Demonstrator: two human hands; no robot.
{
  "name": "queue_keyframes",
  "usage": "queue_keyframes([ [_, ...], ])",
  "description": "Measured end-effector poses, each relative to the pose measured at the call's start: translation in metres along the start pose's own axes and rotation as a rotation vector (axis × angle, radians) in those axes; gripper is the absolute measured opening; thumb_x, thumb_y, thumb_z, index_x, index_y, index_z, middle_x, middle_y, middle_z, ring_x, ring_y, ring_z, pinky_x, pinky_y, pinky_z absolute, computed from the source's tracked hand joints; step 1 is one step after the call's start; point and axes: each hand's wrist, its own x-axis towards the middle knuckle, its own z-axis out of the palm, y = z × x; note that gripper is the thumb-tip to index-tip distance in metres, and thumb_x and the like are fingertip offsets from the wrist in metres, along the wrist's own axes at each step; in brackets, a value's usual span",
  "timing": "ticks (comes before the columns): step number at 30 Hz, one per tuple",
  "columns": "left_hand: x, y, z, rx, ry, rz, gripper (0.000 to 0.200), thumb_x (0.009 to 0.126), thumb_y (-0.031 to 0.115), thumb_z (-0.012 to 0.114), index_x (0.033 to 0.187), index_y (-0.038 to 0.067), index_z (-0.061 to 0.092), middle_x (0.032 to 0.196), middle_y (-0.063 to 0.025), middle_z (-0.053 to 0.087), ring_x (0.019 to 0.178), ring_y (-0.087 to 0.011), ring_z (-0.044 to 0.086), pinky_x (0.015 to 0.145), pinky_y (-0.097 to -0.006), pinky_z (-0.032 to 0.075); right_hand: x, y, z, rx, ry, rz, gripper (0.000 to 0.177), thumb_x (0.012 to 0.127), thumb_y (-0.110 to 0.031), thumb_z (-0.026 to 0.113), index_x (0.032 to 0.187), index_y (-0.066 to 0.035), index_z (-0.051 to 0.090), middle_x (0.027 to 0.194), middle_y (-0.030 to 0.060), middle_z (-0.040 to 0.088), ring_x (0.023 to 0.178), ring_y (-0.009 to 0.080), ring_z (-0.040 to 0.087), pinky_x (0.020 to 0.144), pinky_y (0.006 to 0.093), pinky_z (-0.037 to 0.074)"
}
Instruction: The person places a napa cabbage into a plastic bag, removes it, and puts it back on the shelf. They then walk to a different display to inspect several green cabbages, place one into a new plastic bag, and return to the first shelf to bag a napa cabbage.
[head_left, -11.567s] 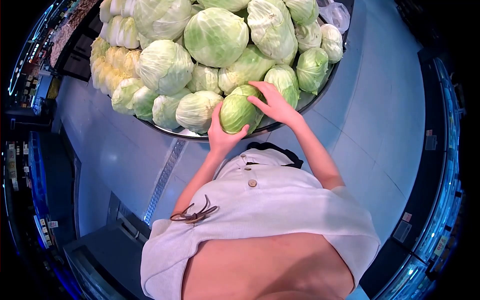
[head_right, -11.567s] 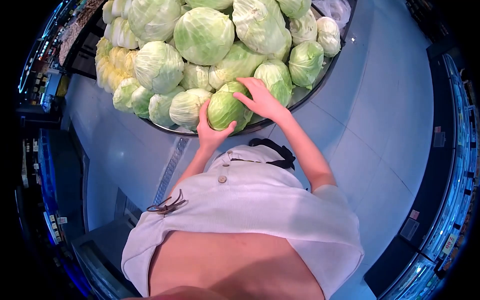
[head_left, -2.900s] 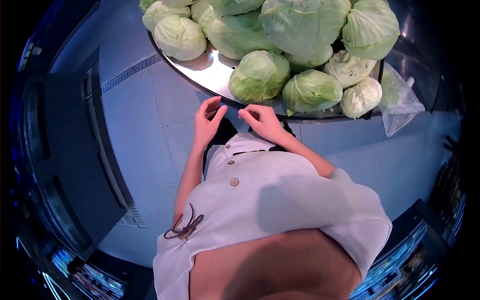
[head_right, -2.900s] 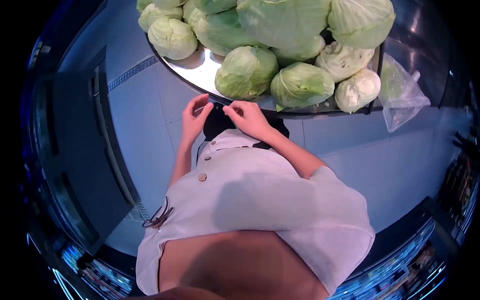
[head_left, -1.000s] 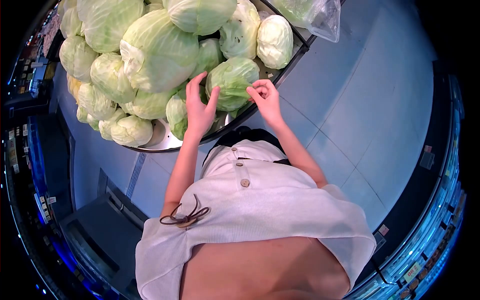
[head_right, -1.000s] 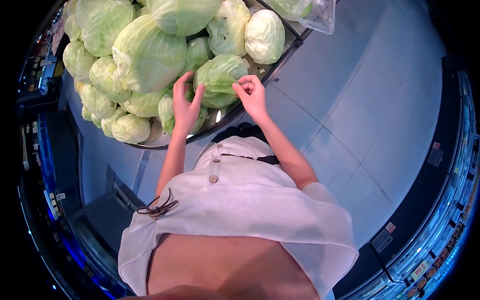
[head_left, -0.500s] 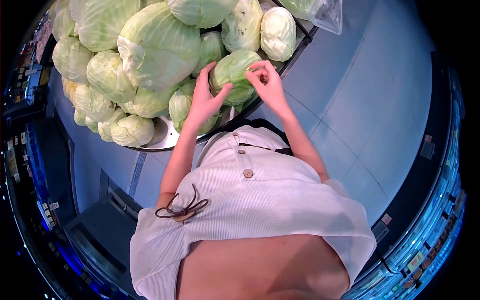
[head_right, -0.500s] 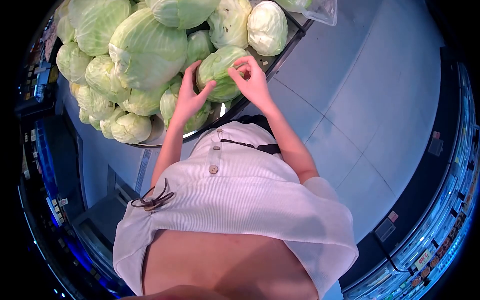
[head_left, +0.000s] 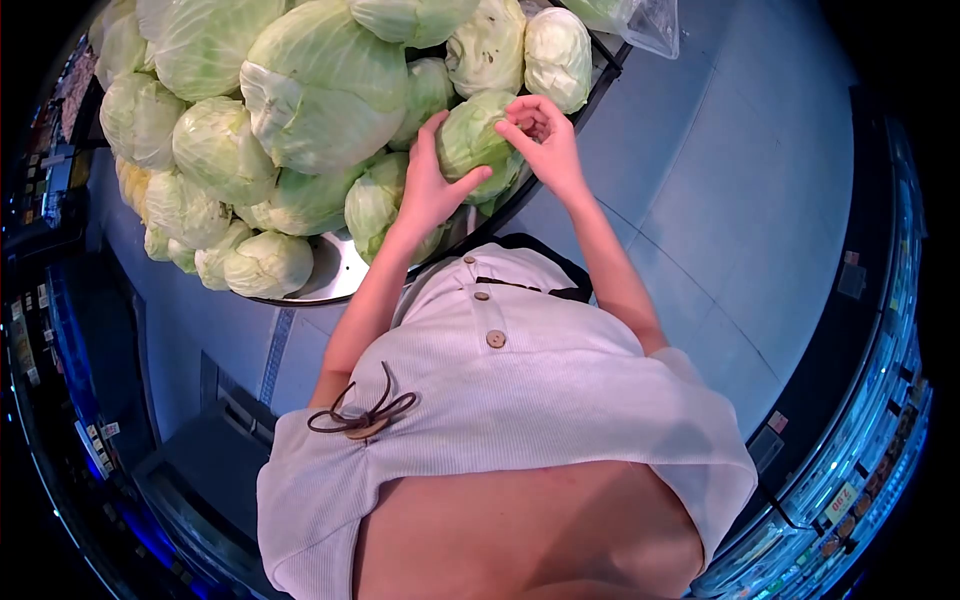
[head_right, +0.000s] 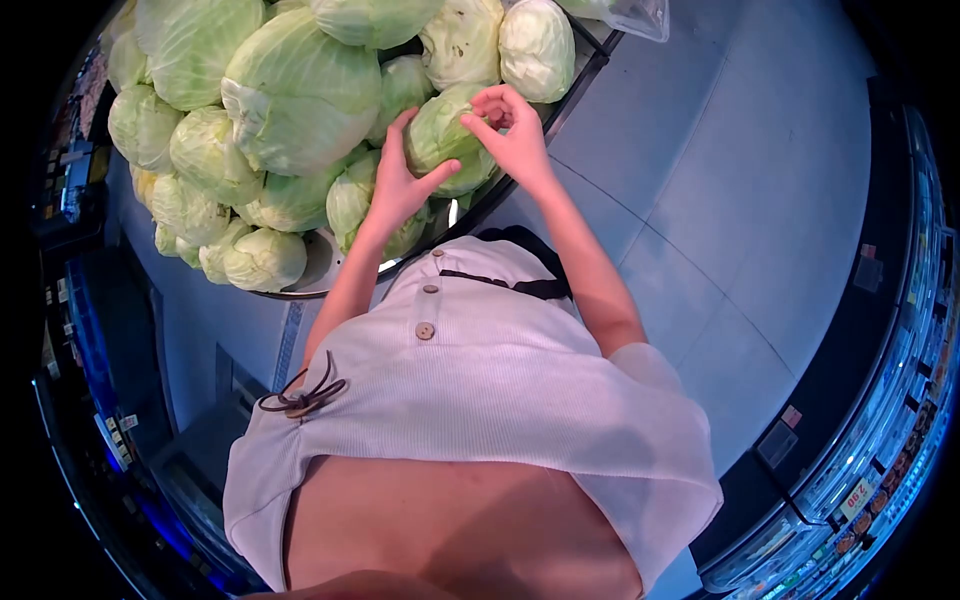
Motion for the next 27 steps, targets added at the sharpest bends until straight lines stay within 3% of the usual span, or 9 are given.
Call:
queue_keyframes([
  [4,0.0,-0.003,0.001,-0.08,0.003,-0.022,0.085,0.079,0.029,0.081,0.143,0.0,0.033,0.135,-0.0249,0.047,0.126,-0.0373,0.047,0.105,-0.0433,0.039,0.002,-0.003,0.007,0.034,0.029,-0.055,0.022,0.083,-0.008,0.074,0.101,-0.005,0.063,0.086,-0.0018,0.065,0.079,0.006,0.058,0.07,0.0223,0.043],
  [13,0.0,-0.008,0.004,-0.116,0.005,-0.002,0.082,0.081,0.029,0.08,0.142,0.0,0.033,0.132,-0.0265,0.049,0.123,-0.0362,0.049,0.103,-0.0433,0.041,0.007,-0.01,0.01,0.062,-0.02,-0.157,0.019,0.081,-0.006,0.072,0.099,-0.007,0.066,0.091,-0.0002,0.062,0.089,0.0081,0.055,0.079,0.0256,0.043],
  [16,0.001,-0.005,0.003,-0.135,0.001,-0.014,0.085,0.078,0.031,0.082,0.139,-0.001,0.033,0.129,-0.0266,0.051,0.12,-0.0353,0.053,0.1,-0.0423,0.043,0.012,-0.01,0.009,-0.189,0.015,-0.277,0.019,0.08,-0.004,0.071,0.098,-0.007,0.066,0.089,0.0004,0.059,0.091,0.0091,0.054,0.079,0.0267,0.044],
  [19,0.004,-0.001,0.001,-0.1,-0.003,-0.029,0.086,0.076,0.033,0.085,0.136,0.0,0.034,0.123,-0.0236,0.057,0.113,-0.0296,0.058,0.096,-0.0382,0.047,0.015,-0.016,0.01,-0.399,0.241,-0.252,0.018,0.08,-0.003,0.07,0.097,-0.007,0.066,0.088,0.0024,0.057,0.085,0.0098,0.056,0.075,0.0265,0.046],
  [22,0.014,0.001,-0.002,-0.102,-0.039,-0.083,0.087,0.074,0.034,0.086,0.135,0.001,0.033,0.116,-0.0225,0.061,0.106,-0.0274,0.062,0.092,-0.0365,0.049,0.017,-0.003,0.006,-0.254,0.32,-0.086,0.014,0.083,-0.003,0.069,0.096,-0.006,0.065,0.085,0.0018,0.059,0.074,0.0087,0.056,0.067,0.0249,0.048],
  [27,0.02,-0.001,0.001,-0.068,-0.032,-0.066,0.087,0.072,0.037,0.086,0.134,0.0,0.037,0.116,-0.0234,0.062,0.104,-0.0314,0.064,0.09,-0.0389,0.05,-0.014,0.028,-0.005,-0.153,0.385,0.005,0.008,0.088,-0.005,0.065,0.096,-0.003,0.064,0.078,0.0004,0.063,0.066,0.0067,0.057,0.062,0.0229,0.048],
])
